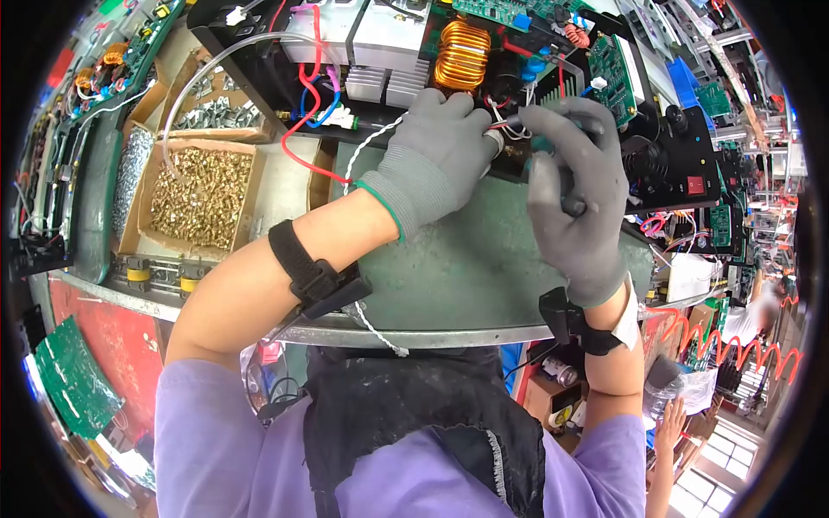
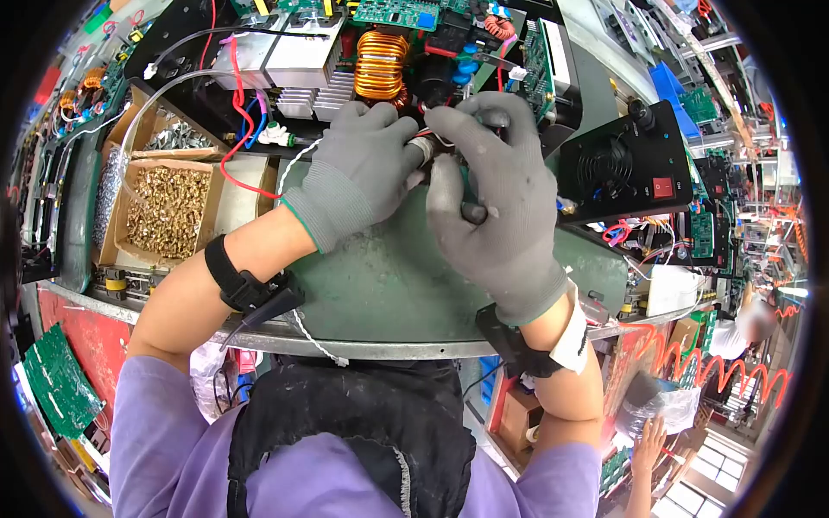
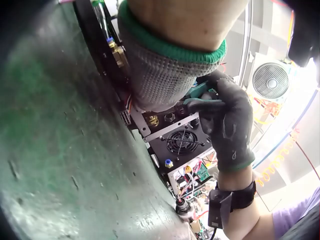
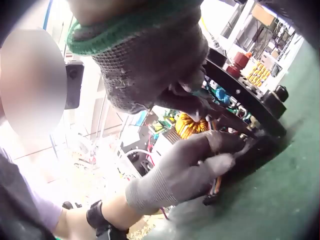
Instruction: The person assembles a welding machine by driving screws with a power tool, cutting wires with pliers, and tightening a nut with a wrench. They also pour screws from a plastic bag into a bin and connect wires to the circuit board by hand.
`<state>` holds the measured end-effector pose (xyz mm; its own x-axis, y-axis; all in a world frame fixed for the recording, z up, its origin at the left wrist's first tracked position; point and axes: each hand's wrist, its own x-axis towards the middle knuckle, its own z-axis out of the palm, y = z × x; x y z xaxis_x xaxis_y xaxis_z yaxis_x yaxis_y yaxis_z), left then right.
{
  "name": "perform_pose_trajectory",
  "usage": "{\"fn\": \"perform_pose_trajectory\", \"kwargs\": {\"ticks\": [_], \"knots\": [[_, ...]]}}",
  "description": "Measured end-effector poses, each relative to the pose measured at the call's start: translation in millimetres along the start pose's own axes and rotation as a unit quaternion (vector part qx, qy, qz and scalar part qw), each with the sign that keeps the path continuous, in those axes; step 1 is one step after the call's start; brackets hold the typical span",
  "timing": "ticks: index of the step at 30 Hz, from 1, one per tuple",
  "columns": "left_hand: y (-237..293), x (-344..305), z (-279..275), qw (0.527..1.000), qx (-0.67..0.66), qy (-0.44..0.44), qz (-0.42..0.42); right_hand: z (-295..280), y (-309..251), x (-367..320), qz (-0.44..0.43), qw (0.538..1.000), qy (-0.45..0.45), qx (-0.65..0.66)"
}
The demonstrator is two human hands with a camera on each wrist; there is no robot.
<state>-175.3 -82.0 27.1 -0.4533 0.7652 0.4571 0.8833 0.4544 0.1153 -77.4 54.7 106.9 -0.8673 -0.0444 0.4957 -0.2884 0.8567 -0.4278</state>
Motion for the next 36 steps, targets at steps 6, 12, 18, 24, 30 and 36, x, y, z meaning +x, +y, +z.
{"fn": "perform_pose_trajectory", "kwargs": {"ticks": [6,12,18,24,30,36], "knots": [[0.3,0.5,2.1,1.000,0.001,-0.009,-0.005,2.9,10.9,-53.0,-0.091,0.989,-0.024,-0.117],[-0.3,0.5,0.0,1.000,-0.016,-0.016,-0.007,0.8,10.5,-26.5,-0.058,0.995,-0.008,-0.082],[0.3,-0.2,-1.6,1.000,-0.024,0.012,-0.003,-1.6,5.3,1.9,-0.010,1.000,-0.022,0.017],[13.5,9.8,2.0,0.999,0.013,0.029,-0.033,-46.8,-16.3,-60.8,-0.021,1.000,-0.006,-0.014],[30.8,21.9,14.9,0.998,0.031,0.000,-0.061,-56.0,-24.0,-93.6,-0.003,0.999,-0.021,0.040],[15.9,24.0,5.3,0.998,0.051,-0.022,-0.030,-83.0,-17.6,-114.4,0.031,0.998,0.004,0.051]]}}
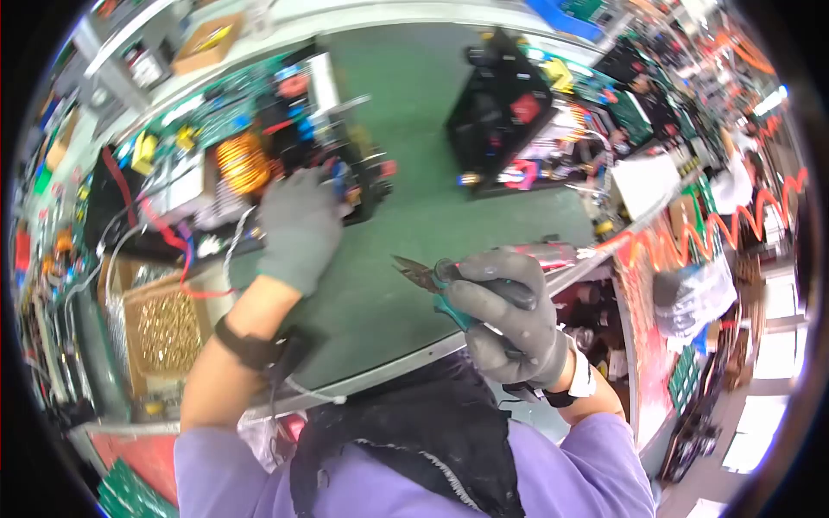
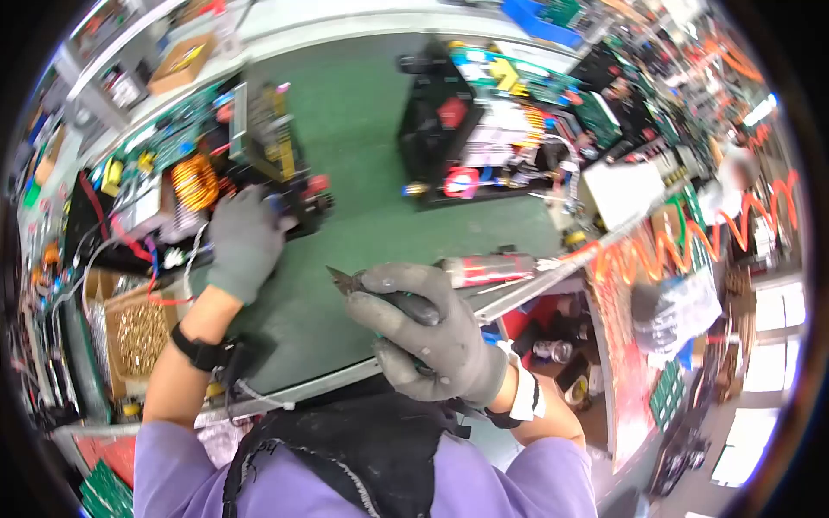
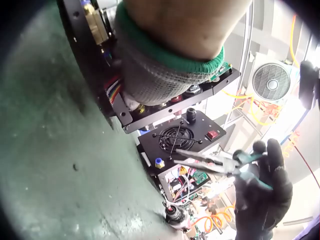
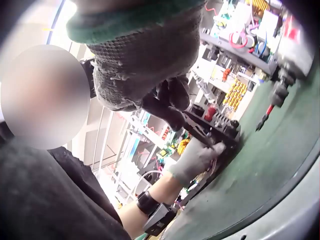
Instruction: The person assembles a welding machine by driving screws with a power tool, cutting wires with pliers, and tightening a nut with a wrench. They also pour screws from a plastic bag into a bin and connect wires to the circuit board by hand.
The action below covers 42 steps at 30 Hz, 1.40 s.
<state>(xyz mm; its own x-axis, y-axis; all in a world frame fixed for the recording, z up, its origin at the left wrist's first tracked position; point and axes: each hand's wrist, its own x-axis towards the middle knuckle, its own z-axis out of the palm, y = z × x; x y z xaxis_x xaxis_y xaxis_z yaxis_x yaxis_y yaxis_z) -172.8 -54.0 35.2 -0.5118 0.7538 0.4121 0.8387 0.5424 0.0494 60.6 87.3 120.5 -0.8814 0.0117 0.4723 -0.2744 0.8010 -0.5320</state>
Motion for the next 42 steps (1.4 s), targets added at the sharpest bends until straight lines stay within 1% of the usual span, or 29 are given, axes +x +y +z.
{"fn": "perform_pose_trajectory", "kwargs": {"ticks": [1,2,4,5,6,7,9,10,11,12,13,14,16,18,20,22,23,24,25,26,27,29,31,33,35,37,39,40,42], "knots": [[-6.6,-3.1,3.9,1.000,0.022,0.005,0.012,-6.6,2.3,-6.0,0.009,0.999,0.021,0.027],[-8.7,-4.8,-1.6,1.000,0.014,-0.002,0.008,-22.8,4.0,-10.9,0.021,0.999,0.026,-0.017],[-15.9,-12.9,-8.2,0.999,0.035,-0.006,-0.004,-43.0,17.5,-28.3,0.046,0.988,0.140,-0.052],[-26.3,-21.0,-6.8,0.997,0.077,0.009,0.016,-58.8,29.4,-34.4,0.027,0.976,0.173,-0.133],[-36.0,-29.3,-6.3,0.998,0.058,0.009,0.011,-70.1,40.8,-42.0,0.041,0.960,0.214,-0.178],[-46.2,-36.3,-7.3,0.998,0.066,0.011,0.018,-79.3,53.3,-49.8,0.052,0.951,0.244,-0.182],[-50.4,-48.0,-29.1,0.998,0.063,-0.019,-0.008,-92.4,76.5,-53.3,0.046,0.937,0.268,-0.218],[-36.8,-48.5,-54.1,0.992,0.100,-0.055,-0.046,-93.9,83.5,-52.3,0.048,0.937,0.271,-0.216],[-16.6,-47.6,-81.0,0.983,0.138,-0.090,-0.084,-94.3,89.7,-51.3,0.071,0.948,0.250,-0.185],[-3.3,-52.1,-98.7,0.982,0.142,-0.092,-0.084,-94.2,95.0,-50.2,0.094,0.957,0.228,-0.154],[9.7,-58.1,-113.1,0.984,0.116,-0.106,-0.089,-93.5,99.2,-46.8,0.094,0.958,0.227,-0.148],[23.5,-58.7,-125.4,0.984,0.089,-0.119,-0.095,-92.5,101.4,-41.4,0.082,0.965,0.208,-0.139],[56.7,-39.3,-140.4,0.989,-0.040,-0.141,-0.015,-91.3,109.7,-38.3,0.071,0.973,0.177,-0.132],[90.9,-8.2,-130.4,0.978,-0.121,-0.156,0.069,-93.8,112.9,-35.2,0.063,0.974,0.164,-0.144],[121.5,16.9,-87.3,0.960,-0.212,-0.038,0.180,-95.7,116.9,-35.2,0.059,0.974,0.153,-0.158],[158.3,49.6,-48.3,0.940,-0.233,-0.057,0.243,-97.8,122.1,-35.4,0.065,0.976,0.143,-0.150],[176.8,61.4,-21.5,0.943,-0.189,-0.060,0.267,-99.0,124.0,-34.7,0.066,0.976,0.143,-0.151],[193.0,70.8,1.8,0.946,-0.206,-0.027,0.248,-100.4,126.1,-33.7,0.058,0.976,0.140,-0.154],[202.6,80.9,20.0,0.945,-0.208,-0.028,0.249,-101.7,128.0,-32.9,0.050,0.977,0.136,-0.158],[210.2,90.7,35.8,0.962,-0.156,-0.015,0.225,-102.5,129.4,-33.3,0.051,0.977,0.136,-0.158],[212.2,95.1,45.1,0.974,-0.104,-0.001,0.199,-100.6,130.1,-33.7,0.062,0.979,0.127,-0.149],[208.7,95.4,60.2,0.973,-0.116,0.002,0.201,-99.1,133.5,-36.5,0.073,0.981,0.119,-0.137],[205.8,96.3,61.1,0.971,-0.129,0.002,0.201,-94.5,136.8,-43.1,0.104,0.980,0.121,-0.120],[205.8,95.4,59.6,0.973,-0.163,-0.006,0.164,-94.3,136.8,-48.6,0.110,0.981,0.107,-0.119],[207.3,97.0,66.9,0.972,-0.163,-0.009,0.168,-92.2,140.9,-53.5,0.065,0.978,0.133,-0.148],[207.4,95.8,71.4,0.971,-0.162,-0.016,0.175,-92.4,138.9,-53.4,0.080,0.978,0.144,-0.127],[209.2,94.9,73.9,0.972,-0.178,0.000,0.152,-95.3,139.5,-53.2,0.082,0.981,0.127,-0.125],[209.5,94.8,74.3,0.972,-0.178,-0.001,0.152,-96.1,142.4,-53.0,0.076,0.978,0.119,-0.151],[209.7,95.4,74.3,0.971,-0.195,-0.012,0.141,-94.9,146.5,-53.7,0.066,0.978,0.126,-0.150]]}}
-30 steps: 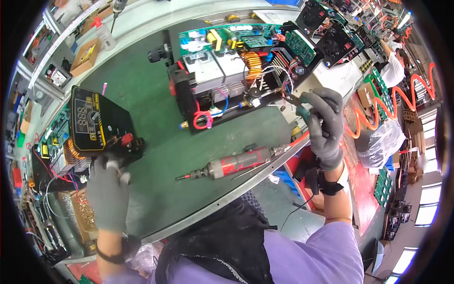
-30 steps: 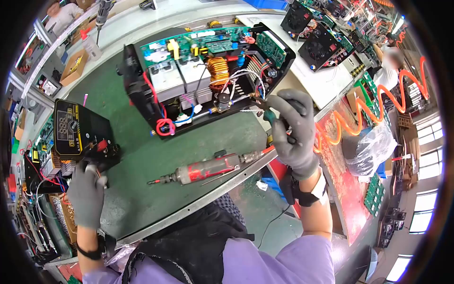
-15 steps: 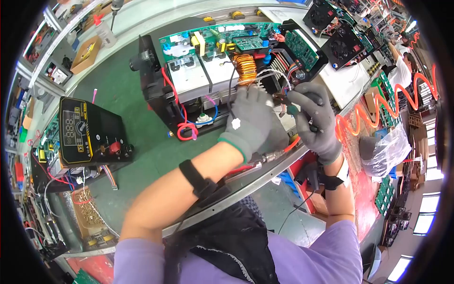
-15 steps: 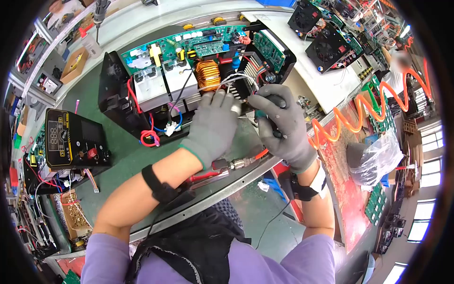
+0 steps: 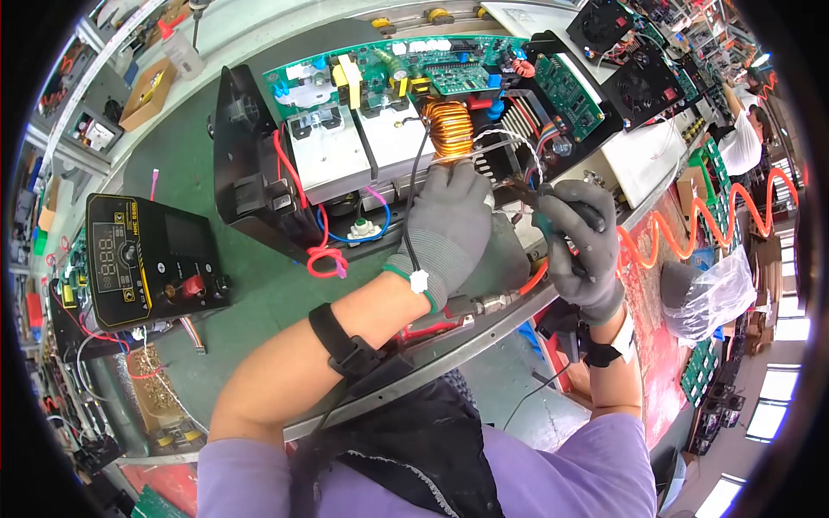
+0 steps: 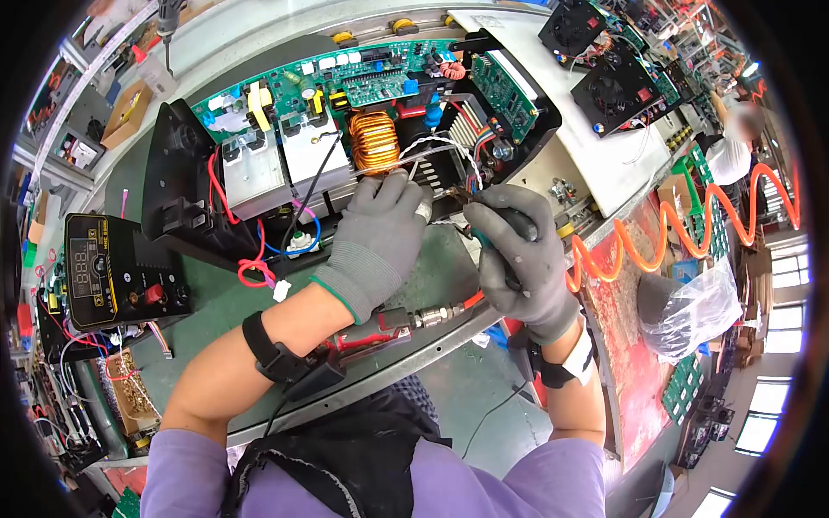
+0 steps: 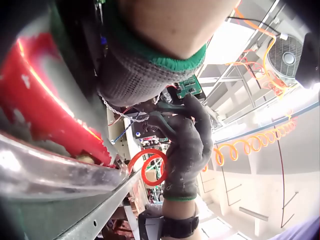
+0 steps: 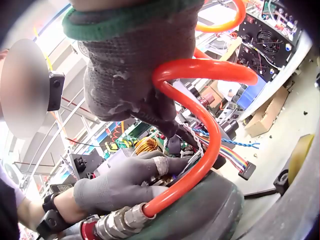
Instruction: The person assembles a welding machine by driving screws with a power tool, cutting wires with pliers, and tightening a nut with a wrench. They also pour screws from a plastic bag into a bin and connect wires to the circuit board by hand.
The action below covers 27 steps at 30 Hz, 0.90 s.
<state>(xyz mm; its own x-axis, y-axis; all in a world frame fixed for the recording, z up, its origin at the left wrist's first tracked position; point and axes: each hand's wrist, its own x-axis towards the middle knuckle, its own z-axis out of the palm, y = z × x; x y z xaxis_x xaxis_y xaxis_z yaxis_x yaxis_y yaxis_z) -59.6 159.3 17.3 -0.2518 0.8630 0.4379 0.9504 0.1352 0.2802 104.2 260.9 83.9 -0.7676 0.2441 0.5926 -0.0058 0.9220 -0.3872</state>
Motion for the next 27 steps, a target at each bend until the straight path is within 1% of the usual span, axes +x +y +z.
{"fn": "perform_pose_trajectory", "kwargs": {"ticks": [2,4,7,9,10,11,13,15,16,17,19,21,23,24,26,27], "knots": [[-0.5,-0.3,-0.7,1.000,0.008,-0.006,0.009,1.3,2.0,0.9,-0.010,1.000,0.008,0.004],[-0.5,0.5,-4.3,1.000,0.016,-0.012,0.018,0.8,4.0,5.8,-0.049,0.999,0.017,-0.016],[1.0,-0.5,-6.0,0.999,0.023,-0.010,0.035,0.7,8.4,36.5,-0.049,0.999,0.011,0.002],[2.1,-1.9,-1.9,1.000,-0.019,-0.002,-0.006,7.1,8.5,63.5,-0.002,0.997,0.018,0.073],[2.0,-2.2,-2.5,1.000,-0.018,-0.004,-0.007,13.3,6.0,72.5,0.081,0.988,0.023,0.133],[1.7,-2.6,-3.1,1.000,-0.022,-0.006,-0.005,12.4,5.9,78.6,0.104,0.986,0.010,0.133],[0.0,-2.6,-7.2,1.000,-0.026,-0.004,-0.003,11.3,3.7,72.9,0.091,0.988,0.017,0.120],[-2.0,-1.4,-10.8,0.998,0.025,-0.027,0.048,10.6,6.9,50.3,0.019,0.989,0.064,0.129],[-1.9,-1.2,-11.8,0.998,0.025,-0.025,0.045,4.2,2.7,37.8,0.020,0.993,0.041,0.112],[-1.4,-1.5,-12.0,0.998,0.020,-0.036,0.039,2.3,2.2,24.4,0.020,0.993,0.038,0.113],[-0.9,-1.0,-13.2,0.998,0.015,-0.047,0.036,3.1,4.0,5.0,-0.027,1.000,0.007,0.006],[-1.5,-0.4,-14.7,0.996,0.046,-0.060,0.052,0.6,5.6,12.7,-0.038,0.999,-0.001,-0.011],[-1.5,-1.1,-16.9,0.995,0.058,-0.054,0.065,-0.3,8.8,42.3,-0.026,0.998,-0.007,0.064],[-1.4,-1.3,-18.6,0.994,0.069,-0.045,0.077,3.1,9.6,56.0,-0.024,0.998,-0.006,0.065],[-0.3,0.8,-24.7,0.993,0.075,-0.059,0.075,11.7,9.1,77.0,0.063,0.992,-0.027,0.109],[1.0,1.3,-26.4,0.992,0.079,-0.071,0.074,12.3,8.3,76.0,0.063,0.991,-0.027,0.111]]}}
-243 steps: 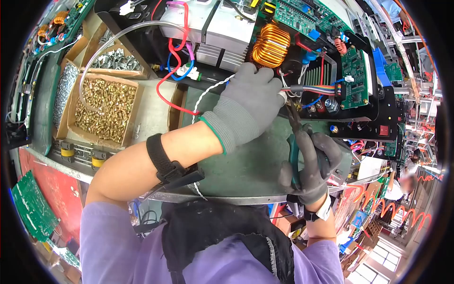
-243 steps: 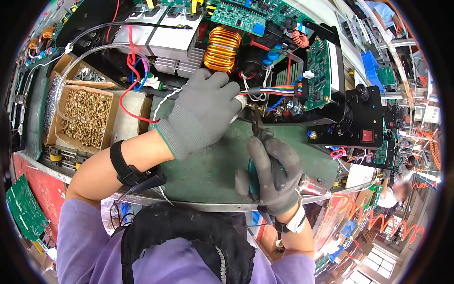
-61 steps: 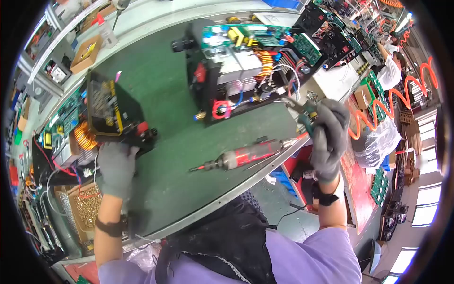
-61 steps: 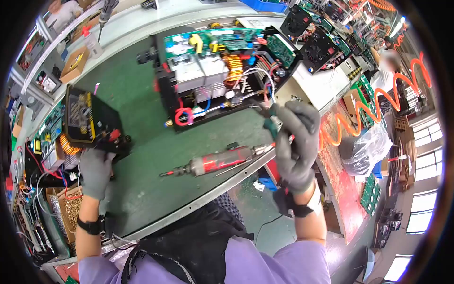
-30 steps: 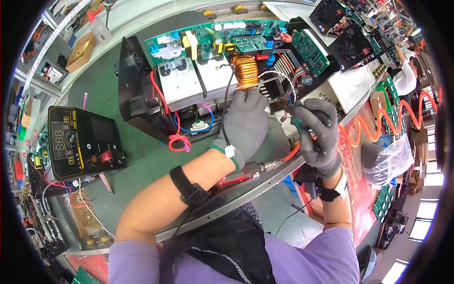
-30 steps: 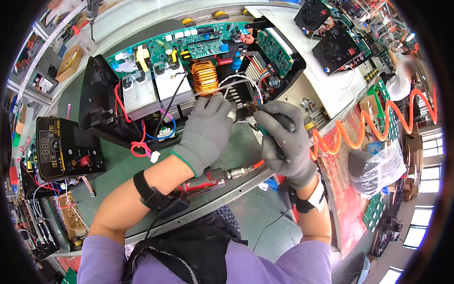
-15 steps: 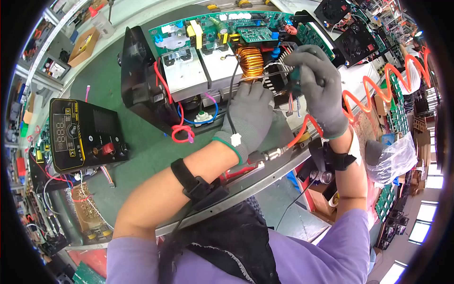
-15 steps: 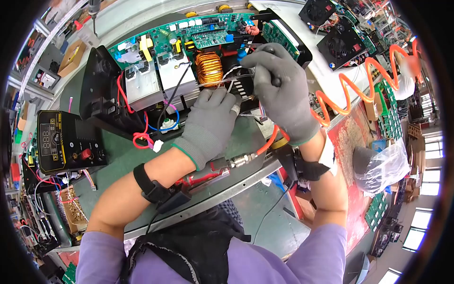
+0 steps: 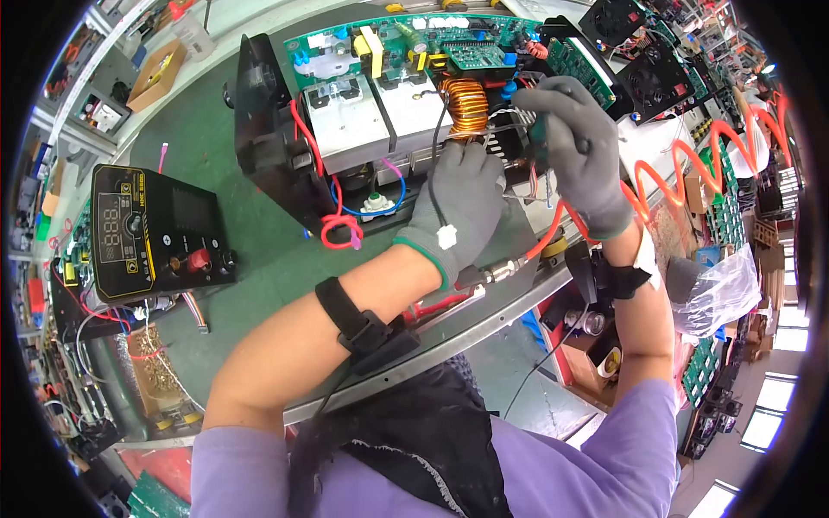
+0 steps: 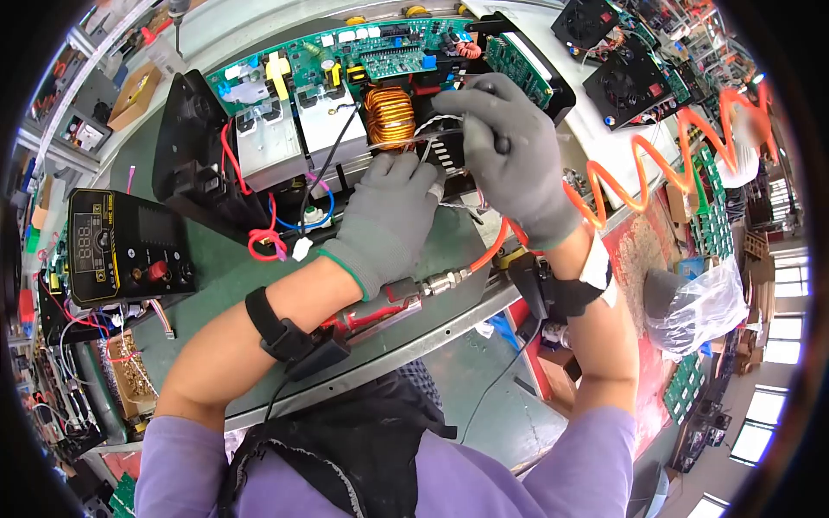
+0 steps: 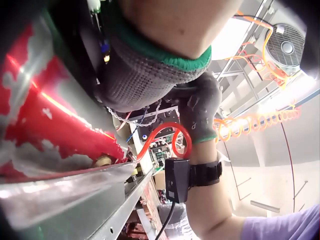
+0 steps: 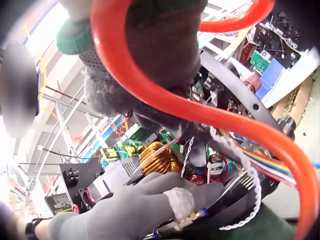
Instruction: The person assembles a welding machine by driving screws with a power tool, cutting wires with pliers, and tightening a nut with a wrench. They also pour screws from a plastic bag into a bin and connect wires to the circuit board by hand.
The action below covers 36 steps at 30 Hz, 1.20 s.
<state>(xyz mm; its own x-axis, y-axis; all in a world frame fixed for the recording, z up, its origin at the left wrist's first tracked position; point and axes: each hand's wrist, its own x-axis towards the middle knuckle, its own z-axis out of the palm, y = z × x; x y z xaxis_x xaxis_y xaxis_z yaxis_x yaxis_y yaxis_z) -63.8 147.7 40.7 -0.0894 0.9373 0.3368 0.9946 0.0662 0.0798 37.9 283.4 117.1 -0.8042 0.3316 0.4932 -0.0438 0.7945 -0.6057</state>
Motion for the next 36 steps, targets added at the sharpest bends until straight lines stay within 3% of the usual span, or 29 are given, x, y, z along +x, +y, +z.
{"fn": "perform_pose_trajectory", "kwargs": {"ticks": [4,6,9,12,16,19,24,26,28,30,31,34,36], "knots": [[-0.2,0.0,6.9,1.000,-0.014,0.008,-0.012,-1.4,8.3,-28.5,-0.012,0.996,0.074,0.051],[3.0,-0.1,14.6,0.995,-0.058,0.036,-0.072,-12.0,4.8,-54.4,-0.041,0.998,0.032,-0.028],[2.1,-0.3,13.6,0.996,-0.048,0.035,-0.071,-16.1,15.9,-72.7,-0.108,0.991,-0.011,-0.077],[1.5,-0.7,13.6,0.996,-0.055,0.038,-0.057,-14.0,10.9,-71.5,-0.036,0.998,-0.023,-0.046],[3.0,0.1,13.8,0.996,-0.053,0.030,-0.071,-11.8,9.3,-64.8,-0.042,0.995,-0.035,-0.079],[4.5,-0.3,12.0,0.991,-0.078,0.036,-0.101,-2.3,7.8,-35.8,-0.107,0.993,-0.011,-0.054],[-1.2,-0.5,4.2,0.999,0.034,-0.004,0.001,3.5,10.9,-4.2,0.006,0.999,-0.045,0.020],[-1.2,-1.6,10.6,1.000,0.007,0.005,-0.015,2.1,8.3,-7.9,0.047,0.997,-0.043,0.053],[0.5,0.0,13.4,0.999,-0.023,0.017,-0.034,-6.0,2.4,-36.8,-0.053,0.998,-0.004,-0.021],[2.2,0.1,13.7,0.995,-0.048,0.038,-0.081,-9.7,0.0,-63.3,-0.068,0.995,-0.007,-0.066],[-0.6,0.6,15.3,0.995,-0.063,0.040,-0.059,-13.4,1.9,-73.1,-0.096,0.987,-0.027,-0.123],[-0.5,1.1,15.5,0.995,-0.064,0.034,-0.062,-4.9,10.0,-77.8,-0.064,0.995,0.013,-0.071],[1.9,0.7,11.6,0.995,-0.055,0.033,-0.073,-10.6,7.7,-58.8,-0.089,0.989,0.003,-0.117]]}}
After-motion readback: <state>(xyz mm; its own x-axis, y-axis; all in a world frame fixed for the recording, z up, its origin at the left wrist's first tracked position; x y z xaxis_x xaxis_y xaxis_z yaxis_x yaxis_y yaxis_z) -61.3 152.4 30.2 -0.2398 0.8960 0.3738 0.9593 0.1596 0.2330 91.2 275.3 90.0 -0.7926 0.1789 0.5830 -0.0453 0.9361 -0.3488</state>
